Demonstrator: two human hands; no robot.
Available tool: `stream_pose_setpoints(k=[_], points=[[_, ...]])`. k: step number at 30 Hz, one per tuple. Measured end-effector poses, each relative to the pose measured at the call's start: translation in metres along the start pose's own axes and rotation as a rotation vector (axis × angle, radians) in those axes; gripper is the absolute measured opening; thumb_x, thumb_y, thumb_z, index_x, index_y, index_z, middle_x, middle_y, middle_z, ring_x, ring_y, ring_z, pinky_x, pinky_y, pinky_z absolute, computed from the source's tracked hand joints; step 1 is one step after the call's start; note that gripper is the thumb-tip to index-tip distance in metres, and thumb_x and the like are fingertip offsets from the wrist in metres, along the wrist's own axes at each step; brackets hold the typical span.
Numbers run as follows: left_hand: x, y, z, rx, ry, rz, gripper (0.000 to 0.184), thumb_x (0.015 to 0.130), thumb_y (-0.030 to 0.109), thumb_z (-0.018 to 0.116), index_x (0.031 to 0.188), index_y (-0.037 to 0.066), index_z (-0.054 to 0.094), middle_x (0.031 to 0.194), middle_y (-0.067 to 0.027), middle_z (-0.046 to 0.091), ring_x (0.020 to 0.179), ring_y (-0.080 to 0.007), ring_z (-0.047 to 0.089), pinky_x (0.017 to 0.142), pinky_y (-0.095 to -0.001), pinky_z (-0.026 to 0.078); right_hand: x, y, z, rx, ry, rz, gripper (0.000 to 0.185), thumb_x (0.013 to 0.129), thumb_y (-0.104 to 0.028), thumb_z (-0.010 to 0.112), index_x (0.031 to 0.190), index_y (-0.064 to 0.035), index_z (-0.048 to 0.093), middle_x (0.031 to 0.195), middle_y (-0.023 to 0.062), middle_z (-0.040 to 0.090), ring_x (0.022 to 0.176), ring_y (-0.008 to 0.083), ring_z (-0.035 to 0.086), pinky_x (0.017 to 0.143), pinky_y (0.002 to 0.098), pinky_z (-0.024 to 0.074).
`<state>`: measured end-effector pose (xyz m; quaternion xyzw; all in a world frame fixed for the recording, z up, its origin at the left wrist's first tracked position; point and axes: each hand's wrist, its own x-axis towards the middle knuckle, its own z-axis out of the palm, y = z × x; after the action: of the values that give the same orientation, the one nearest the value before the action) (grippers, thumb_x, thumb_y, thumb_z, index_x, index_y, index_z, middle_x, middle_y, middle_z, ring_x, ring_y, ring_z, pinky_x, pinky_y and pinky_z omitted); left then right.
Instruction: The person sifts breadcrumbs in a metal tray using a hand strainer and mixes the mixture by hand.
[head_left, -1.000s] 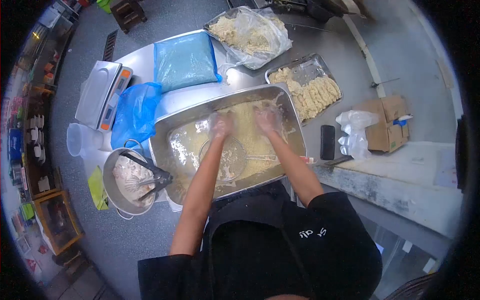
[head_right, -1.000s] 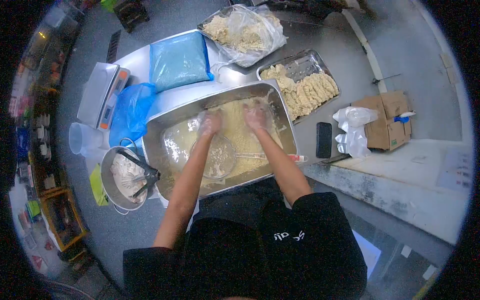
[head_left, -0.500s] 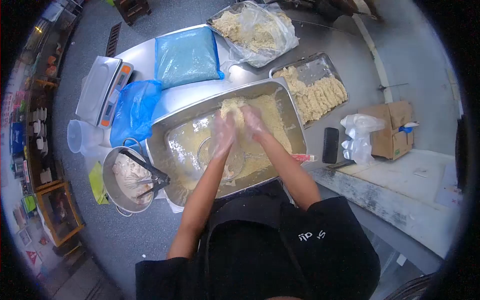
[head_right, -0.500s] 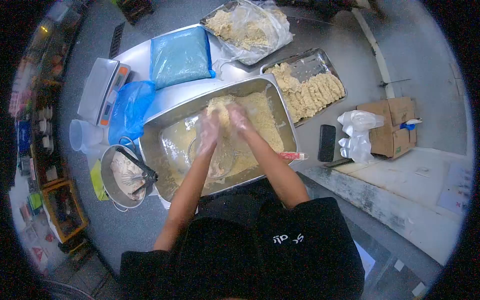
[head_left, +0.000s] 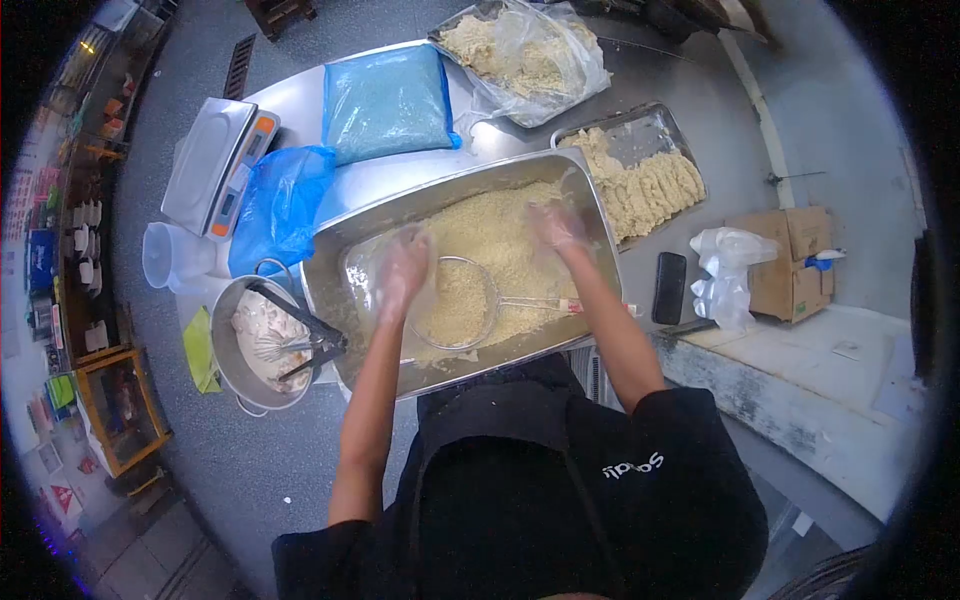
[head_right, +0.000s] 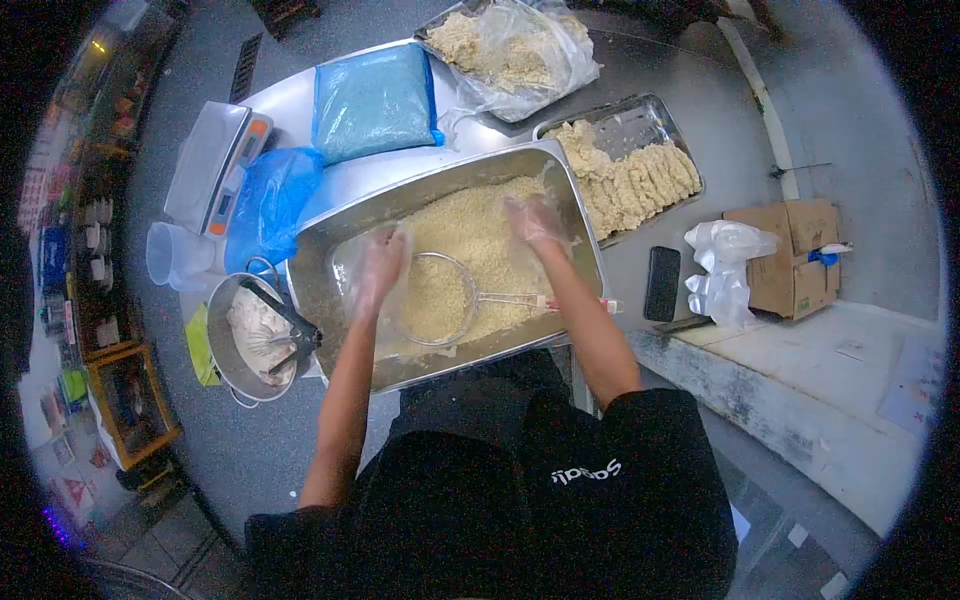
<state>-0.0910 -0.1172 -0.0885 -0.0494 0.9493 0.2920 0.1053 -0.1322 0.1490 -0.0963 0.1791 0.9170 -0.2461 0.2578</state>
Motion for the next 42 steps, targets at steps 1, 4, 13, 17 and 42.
stream_pose_setpoints(k=[1, 4, 13, 17, 42], points=[[0.026, -0.016, 0.027, 0.063, -0.141, 0.028, 0.027, 0.081, 0.019, 0.045, 0.094, 0.001, 0.061, 0.089, -0.0156, 0.063, 0.082, -0.0308, 0.059, 0.075, -0.0401, 0.046, 0.004, 0.005, 0.009, -0.025, 0.085, 0.011, 0.059, 0.082, -0.054, 0.037, 0.101, -0.0018, 0.057, 0.11, 0.0195, 0.054, 0.102, 0.0344, 0.052, 0.086, 0.0412, 0.0407], [0.073, -0.02, 0.084, 0.207, -0.373, 0.206, 0.027, 0.082, 0.019, 0.042, 0.089, 0.0, 0.061, 0.081, -0.0167, 0.062, 0.073, -0.0313, 0.059, 0.068, -0.0424, 0.047, 0.026, 0.025, 0.062, -0.043, 0.309, 0.013, 0.061, 0.08, -0.054, 0.037, 0.101, -0.0004, 0.058, 0.104, 0.0228, 0.056, 0.099, 0.0367, 0.053, 0.085, 0.0426, 0.041], [0.065, 0.042, 0.115, 0.114, 0.053, 0.563, 0.023, 0.082, 0.018, 0.04, 0.084, 0.003, 0.057, 0.068, -0.0181, 0.06, 0.055, -0.0317, 0.057, 0.055, -0.0466, 0.045, 0.016, -0.027, 0.081, 0.293, 0.205, -0.277, 0.033, 0.08, -0.029, 0.046, 0.089, -0.0003, 0.059, 0.092, 0.0222, 0.058, 0.086, 0.0368, 0.055, 0.08, 0.0419, 0.0429], [0.014, 0.053, 0.044, 0.014, -0.028, 0.331, 0.023, 0.082, 0.016, 0.041, 0.094, 0.006, 0.057, 0.077, -0.0176, 0.06, 0.067, -0.0324, 0.059, 0.061, -0.0438, 0.045, -0.059, -0.054, 0.04, 0.504, 0.25, -0.492, 0.03, 0.082, -0.027, 0.045, 0.092, -0.0022, 0.058, 0.093, 0.0206, 0.057, 0.087, 0.0362, 0.054, 0.079, 0.042, 0.0425], [-0.054, -0.122, 0.086, -0.086, -0.147, 0.175, 0.039, 0.09, 0.023, 0.033, 0.123, 0.002, 0.039, 0.119, -0.0219, 0.046, 0.11, -0.0338, 0.045, 0.092, -0.0406, 0.035, 0.048, -0.036, 0.129, -0.041, 0.168, -0.524, 0.045, 0.074, -0.031, 0.056, 0.108, -0.0019, 0.052, 0.105, 0.0204, 0.055, 0.102, 0.0311, 0.05, 0.089, 0.0369, 0.0379]])
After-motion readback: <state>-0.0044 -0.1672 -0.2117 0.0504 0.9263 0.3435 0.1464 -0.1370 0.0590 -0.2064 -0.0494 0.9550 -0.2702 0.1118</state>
